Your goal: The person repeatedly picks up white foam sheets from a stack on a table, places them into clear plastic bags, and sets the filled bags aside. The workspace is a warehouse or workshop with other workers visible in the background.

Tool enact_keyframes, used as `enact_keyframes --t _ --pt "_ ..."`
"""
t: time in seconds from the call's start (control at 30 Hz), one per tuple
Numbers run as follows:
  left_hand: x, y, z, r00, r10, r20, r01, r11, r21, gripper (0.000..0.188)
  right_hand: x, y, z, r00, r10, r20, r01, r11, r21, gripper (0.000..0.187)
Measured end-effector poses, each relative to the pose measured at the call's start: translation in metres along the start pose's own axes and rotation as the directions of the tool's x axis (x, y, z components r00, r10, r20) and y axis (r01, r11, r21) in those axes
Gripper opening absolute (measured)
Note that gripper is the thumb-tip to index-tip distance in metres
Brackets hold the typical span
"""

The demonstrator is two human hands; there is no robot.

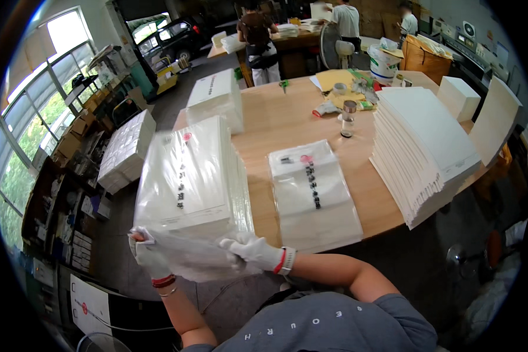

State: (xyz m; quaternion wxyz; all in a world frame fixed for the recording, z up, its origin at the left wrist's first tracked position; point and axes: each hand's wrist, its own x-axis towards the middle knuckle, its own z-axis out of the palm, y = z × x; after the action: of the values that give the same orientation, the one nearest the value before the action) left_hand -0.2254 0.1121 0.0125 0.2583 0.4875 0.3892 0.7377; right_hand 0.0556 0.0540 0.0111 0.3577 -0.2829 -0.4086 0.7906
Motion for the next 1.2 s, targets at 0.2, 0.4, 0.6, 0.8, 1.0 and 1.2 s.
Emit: enact_keyframes --t 0.2,0.4,0.6,0.8,1.0,1.2 --pt "-0.114 -0.082 -0.031 0.881 -0.469 -0.069 0.461 0.881 -0.108 0.037 -0.053 0.044 -0.026 0.887 -0.381 -0.261 0.175 0.800 -0.574 0.035" --pt "-0.259 -0.100 0.140 0.439 -0.330 0.836 0.013 0.932 0.362 0.009 -0.171 0.155 -0.118 0.770 0.123 -0.626 -0.196 0.979 -0.050 0.034" --pt "-0.265 -0.148 0.269 0.391 -0.088 0.916 -0.477 0.832 0.284 0.012 -0.233 0.157 -0.129 0.540 0.060 -0.840 -0.082 0.996 0.019 0.032" --pt "-0.230 -0.160 0.291 0.145 -0.397 0.906 -0.276 0.863 0.422 0.023 -0.191 0.142 -0.168 0.608 0.061 -0.791 -0.024 0.998 0.059 0.032" --pt "-0.216 -0.144 0.302 0.452 -0.395 0.800 -0.163 0.845 0.510 0.026 -0.103 0.100 -0.241 0.423 -0.511 -0.748 0.074 0.842 -0.534 0.026" --pt "-0.167 -0.193 0.314 0.335 -0.721 0.607 0.851 0.508 0.134 0.012 -0.150 0.038 -0.212 0.453 -0.764 -0.459 -0.397 0.288 -0.871 0.029"
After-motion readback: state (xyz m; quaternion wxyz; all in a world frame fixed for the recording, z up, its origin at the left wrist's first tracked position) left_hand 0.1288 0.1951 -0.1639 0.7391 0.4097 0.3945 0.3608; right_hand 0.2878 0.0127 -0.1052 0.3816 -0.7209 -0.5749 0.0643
